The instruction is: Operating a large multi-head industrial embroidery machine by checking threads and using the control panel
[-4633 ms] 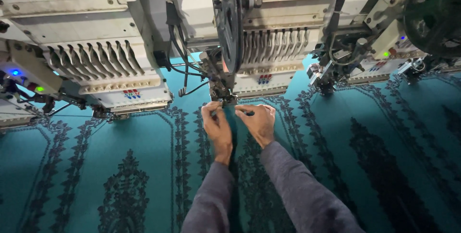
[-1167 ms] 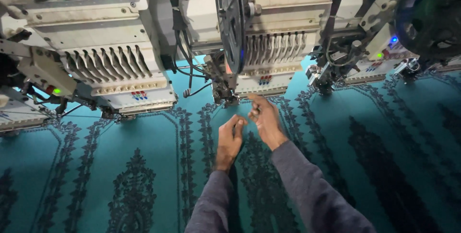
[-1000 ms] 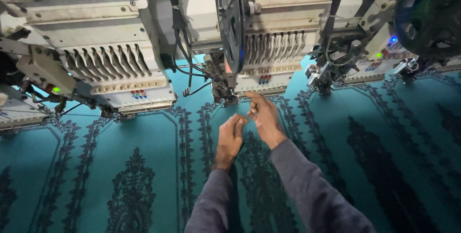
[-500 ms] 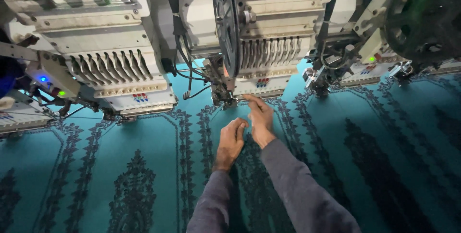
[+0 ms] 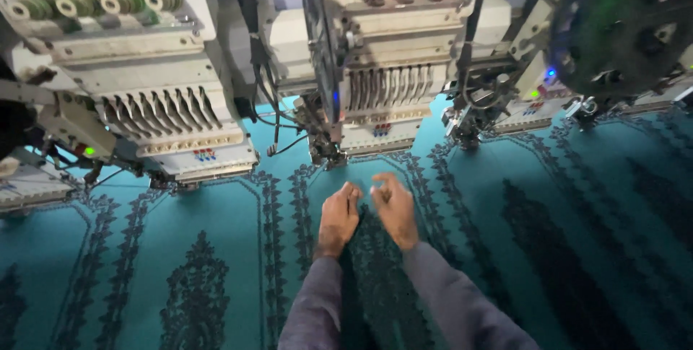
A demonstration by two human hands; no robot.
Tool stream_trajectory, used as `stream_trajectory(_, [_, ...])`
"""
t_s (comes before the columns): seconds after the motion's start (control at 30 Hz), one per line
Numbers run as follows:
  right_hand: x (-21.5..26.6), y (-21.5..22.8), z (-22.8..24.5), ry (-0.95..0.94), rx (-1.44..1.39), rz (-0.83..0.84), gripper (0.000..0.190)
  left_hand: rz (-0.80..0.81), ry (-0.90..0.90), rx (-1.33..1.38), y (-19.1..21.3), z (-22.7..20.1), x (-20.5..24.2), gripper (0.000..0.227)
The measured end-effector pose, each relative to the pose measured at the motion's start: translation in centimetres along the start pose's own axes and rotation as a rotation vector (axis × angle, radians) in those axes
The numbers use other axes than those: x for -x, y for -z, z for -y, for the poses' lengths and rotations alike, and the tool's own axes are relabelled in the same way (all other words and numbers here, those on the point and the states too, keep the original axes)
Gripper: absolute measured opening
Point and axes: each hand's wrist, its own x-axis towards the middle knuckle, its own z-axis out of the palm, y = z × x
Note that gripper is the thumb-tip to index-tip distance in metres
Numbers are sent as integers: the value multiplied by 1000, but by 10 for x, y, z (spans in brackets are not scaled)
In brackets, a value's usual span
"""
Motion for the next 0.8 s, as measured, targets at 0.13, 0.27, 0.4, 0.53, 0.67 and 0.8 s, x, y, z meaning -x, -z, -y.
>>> stream_trajectory(0.13, [18, 0, -4, 262, 198, 65, 41, 39, 59, -157, -5, -12, 16, 24])
stream_trajectory(0.27, [51, 4, 23, 428, 696, 176, 54, -62, 211, -205, -9, -16, 48, 20])
stream_trajectory(0.4, [81, 21, 46, 479, 875, 110, 63, -46, 209, -340, -14, -31, 85, 19])
stream_trajectory(0.53, [112, 47, 63, 438, 748, 351, 61, -119, 173, -219, -20, -45, 128, 27])
stream_trajectory(0.67, [145, 71, 77, 369, 793, 528, 64, -75, 177, -257, -23, -59, 171, 24])
stream_trajectory(0.8, [172, 101, 92, 306, 654, 579, 58, -44, 179, -268, -23, -77, 213, 26])
